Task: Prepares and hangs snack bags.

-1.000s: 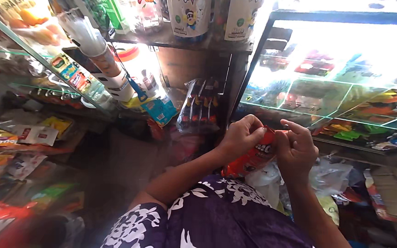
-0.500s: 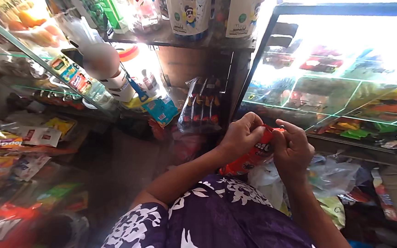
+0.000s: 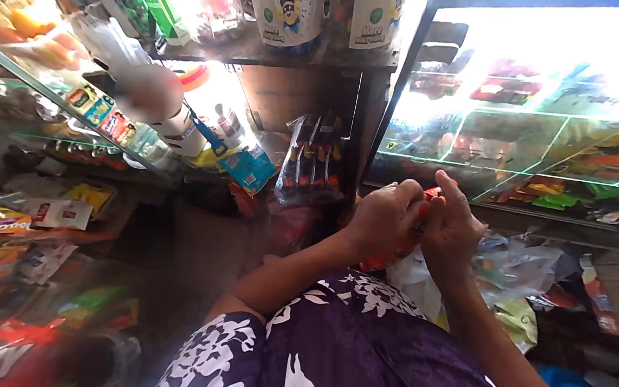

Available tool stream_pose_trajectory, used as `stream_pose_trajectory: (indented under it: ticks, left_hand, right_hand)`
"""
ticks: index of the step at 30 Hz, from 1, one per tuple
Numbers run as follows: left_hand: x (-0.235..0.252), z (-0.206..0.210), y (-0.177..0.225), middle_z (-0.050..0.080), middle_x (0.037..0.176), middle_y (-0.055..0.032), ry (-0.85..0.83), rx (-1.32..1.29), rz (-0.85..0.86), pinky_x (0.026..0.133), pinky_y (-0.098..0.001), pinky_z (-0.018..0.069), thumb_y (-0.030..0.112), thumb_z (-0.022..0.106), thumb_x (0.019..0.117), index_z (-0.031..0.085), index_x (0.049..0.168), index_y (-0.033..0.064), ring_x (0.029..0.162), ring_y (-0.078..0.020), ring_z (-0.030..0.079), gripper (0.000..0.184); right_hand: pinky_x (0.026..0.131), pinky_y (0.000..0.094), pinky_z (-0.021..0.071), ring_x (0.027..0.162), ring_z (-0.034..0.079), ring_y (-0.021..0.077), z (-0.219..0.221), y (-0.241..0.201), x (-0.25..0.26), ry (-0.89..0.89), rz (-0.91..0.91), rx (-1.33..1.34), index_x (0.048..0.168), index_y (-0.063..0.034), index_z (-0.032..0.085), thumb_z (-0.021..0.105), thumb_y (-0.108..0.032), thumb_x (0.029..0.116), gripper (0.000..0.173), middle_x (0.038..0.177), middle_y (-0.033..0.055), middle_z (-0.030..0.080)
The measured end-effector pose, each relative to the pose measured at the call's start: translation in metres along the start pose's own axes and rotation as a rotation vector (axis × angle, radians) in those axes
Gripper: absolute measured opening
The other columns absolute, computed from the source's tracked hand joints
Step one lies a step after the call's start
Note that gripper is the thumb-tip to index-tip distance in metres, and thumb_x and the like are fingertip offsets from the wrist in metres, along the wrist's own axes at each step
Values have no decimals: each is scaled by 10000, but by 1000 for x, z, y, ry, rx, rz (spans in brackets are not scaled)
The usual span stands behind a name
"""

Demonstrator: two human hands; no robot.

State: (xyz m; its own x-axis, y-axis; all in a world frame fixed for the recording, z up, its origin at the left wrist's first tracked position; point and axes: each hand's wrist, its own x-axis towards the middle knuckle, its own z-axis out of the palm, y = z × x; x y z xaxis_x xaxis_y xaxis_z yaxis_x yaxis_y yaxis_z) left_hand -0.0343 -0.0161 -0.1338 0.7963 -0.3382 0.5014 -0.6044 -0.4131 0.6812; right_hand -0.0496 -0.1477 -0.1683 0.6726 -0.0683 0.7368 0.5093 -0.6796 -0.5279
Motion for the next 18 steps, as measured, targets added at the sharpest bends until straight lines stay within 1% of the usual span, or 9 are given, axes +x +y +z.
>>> stream_pose_trajectory:
  ticks: [1, 3, 6, 7, 10, 11, 14, 16, 18]
  left_hand:
    - [0, 2, -1, 672, 809, -147, 10, 13, 23, 719, -354, 572, -34, 645, 924, 672, 934, -62, 734, -220, 668, 40]
    - [1, 6, -3, 674, 821, -148, 31, 5, 60, 757, -360, 577, -41, 649, 920, 676, 933, -63, 755, -222, 673, 37]
    - [3, 13, -8, 692, 834, -156, 82, -47, 150, 901, -405, 571, -68, 640, 905, 686, 914, -76, 801, -231, 695, 47]
    - [4, 15, -9, 710, 844, -163, 103, -66, 181, 948, -426, 562, -73, 639, 901, 690, 912, -80, 826, -241, 717, 52]
    - [7, 18, -10, 723, 856, -178, 135, -90, 249, 1002, -441, 545, -74, 637, 904, 695, 917, -88, 852, -250, 736, 62]
    - [8, 19, -11, 727, 862, -183, 142, -92, 272, 1006, -441, 543, -72, 633, 907, 700, 923, -92, 853, -253, 738, 72]
    - [9, 23, -11, 739, 874, -198, 145, -94, 342, 1006, -458, 539, -62, 621, 907, 715, 926, -105, 856, -268, 746, 104]
    - [10, 25, -11, 738, 865, -195, 136, -87, 358, 1014, -467, 534, -62, 611, 912, 715, 915, -98, 860, -274, 748, 110]
    - [10, 23, -13, 737, 862, -186, 127, -85, 346, 1025, -469, 524, -59, 612, 915, 715, 914, -89, 861, -267, 745, 108]
  right_hand:
    - [743, 314, 569, 770, 717, 269, 1, 0, -1, 0, 15, 15, 1323, 119, 600, 487, 10, 1020, 342, 947, 286, 721]
    - [736, 259, 554, 750, 689, 182, 1, 2, -2, 5, 56, 83, 1331, 118, 589, 478, -5, 1030, 344, 921, 256, 713]
    - [774, 155, 509, 799, 622, 6, -1, 1, -1, 8, 125, 236, 1345, 122, 549, 430, -38, 1054, 353, 948, 176, 678]
    - [784, 139, 501, 815, 607, -24, -1, 1, -1, 19, 133, 278, 1339, 130, 540, 416, -37, 1056, 351, 967, 160, 666]
    - [852, 134, 498, 919, 608, -52, -1, 1, -1, 66, 126, 344, 1304, 138, 535, 397, -29, 1057, 329, 1081, 135, 661]
    - [853, 134, 500, 924, 609, -59, 0, 1, -1, 84, 132, 354, 1291, 133, 537, 394, -26, 1054, 319, 1079, 113, 662]
    - [797, 128, 510, 858, 594, -89, 1, 0, -1, 121, 175, 369, 1233, 91, 530, 388, -38, 1059, 259, 1000, 9, 635]
    - [781, 136, 509, 844, 588, -81, 2, 2, 1, 145, 205, 375, 1206, 73, 528, 389, -51, 1062, 236, 974, -9, 613]
    - [778, 151, 516, 849, 593, -65, 4, 3, 1, 148, 264, 436, 1217, 30, 532, 385, -66, 1065, 232, 1001, -32, 604]
